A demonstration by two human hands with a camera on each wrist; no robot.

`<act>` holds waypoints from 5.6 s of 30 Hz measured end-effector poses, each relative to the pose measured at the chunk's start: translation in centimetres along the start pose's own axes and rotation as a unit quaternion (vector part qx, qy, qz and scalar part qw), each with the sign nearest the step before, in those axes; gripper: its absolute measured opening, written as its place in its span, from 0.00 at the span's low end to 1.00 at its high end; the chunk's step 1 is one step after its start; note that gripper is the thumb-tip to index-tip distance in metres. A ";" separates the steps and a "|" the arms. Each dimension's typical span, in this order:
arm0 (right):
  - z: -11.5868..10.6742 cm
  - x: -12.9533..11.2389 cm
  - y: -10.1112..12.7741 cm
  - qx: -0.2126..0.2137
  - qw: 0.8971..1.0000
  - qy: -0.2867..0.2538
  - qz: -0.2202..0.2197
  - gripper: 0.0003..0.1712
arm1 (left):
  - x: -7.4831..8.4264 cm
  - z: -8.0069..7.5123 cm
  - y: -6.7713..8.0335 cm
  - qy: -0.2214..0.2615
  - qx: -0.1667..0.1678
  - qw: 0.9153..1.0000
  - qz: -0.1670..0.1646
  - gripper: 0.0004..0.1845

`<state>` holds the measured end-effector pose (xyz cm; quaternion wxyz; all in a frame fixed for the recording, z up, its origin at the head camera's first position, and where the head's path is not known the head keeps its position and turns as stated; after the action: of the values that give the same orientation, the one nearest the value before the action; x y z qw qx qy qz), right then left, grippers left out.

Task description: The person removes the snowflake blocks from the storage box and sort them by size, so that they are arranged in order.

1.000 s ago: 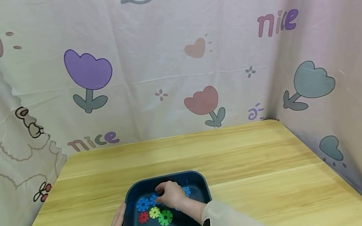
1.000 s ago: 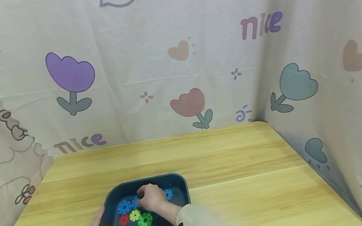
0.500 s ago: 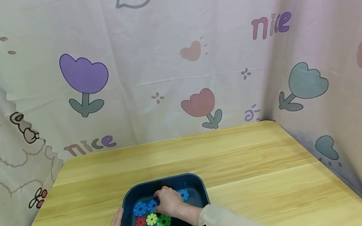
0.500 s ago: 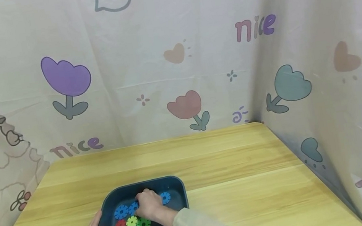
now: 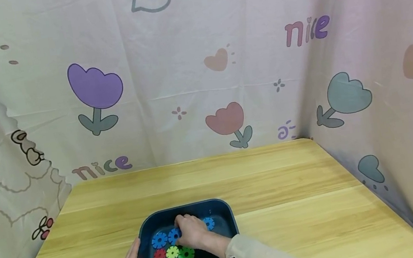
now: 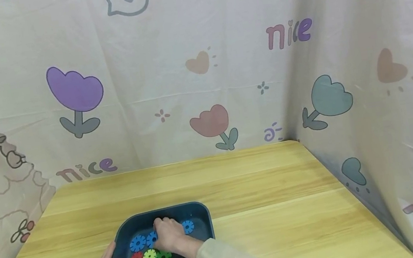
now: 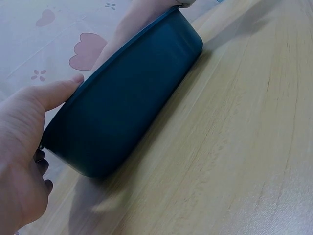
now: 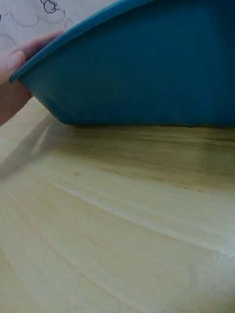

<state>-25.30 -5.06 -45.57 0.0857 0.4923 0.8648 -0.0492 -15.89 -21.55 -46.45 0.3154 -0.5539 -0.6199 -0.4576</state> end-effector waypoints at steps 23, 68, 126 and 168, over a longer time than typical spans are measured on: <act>-7.0 5.8 2.7 0.082 0.936 -0.338 -0.056 0.15 | 0.1 0.1 -0.2 -0.009 0.005 1.000 -0.020 0.58; -1.9 18.4 10.5 0.046 0.950 -0.292 0.097 0.08 | -0.1 0.1 -0.2 -0.013 0.003 0.999 -0.029 0.58; -3.9 -0.5 -0.7 -0.040 0.943 -0.331 0.005 0.19 | -0.8 -0.1 0.7 0.099 0.007 0.995 -0.034 0.55; 1.1 -3.5 -1.9 0.003 1.000 0.007 0.021 0.19 | -1.5 -0.1 0.0 0.099 -0.003 0.993 -0.064 0.52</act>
<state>-25.11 -9.19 -45.97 0.0792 0.5106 0.8549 -0.0462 -15.62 -22.27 -47.75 0.3434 -0.4660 -0.6183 -0.5316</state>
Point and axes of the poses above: each hand's wrist, its own y-axis away from the middle knuckle, its own z-axis out of the palm, x = y × z, the point moved 4 cm from there along -y, towards the middle knuckle, and after that the axes turned 14 degrees about y, right-handed, at the moved point
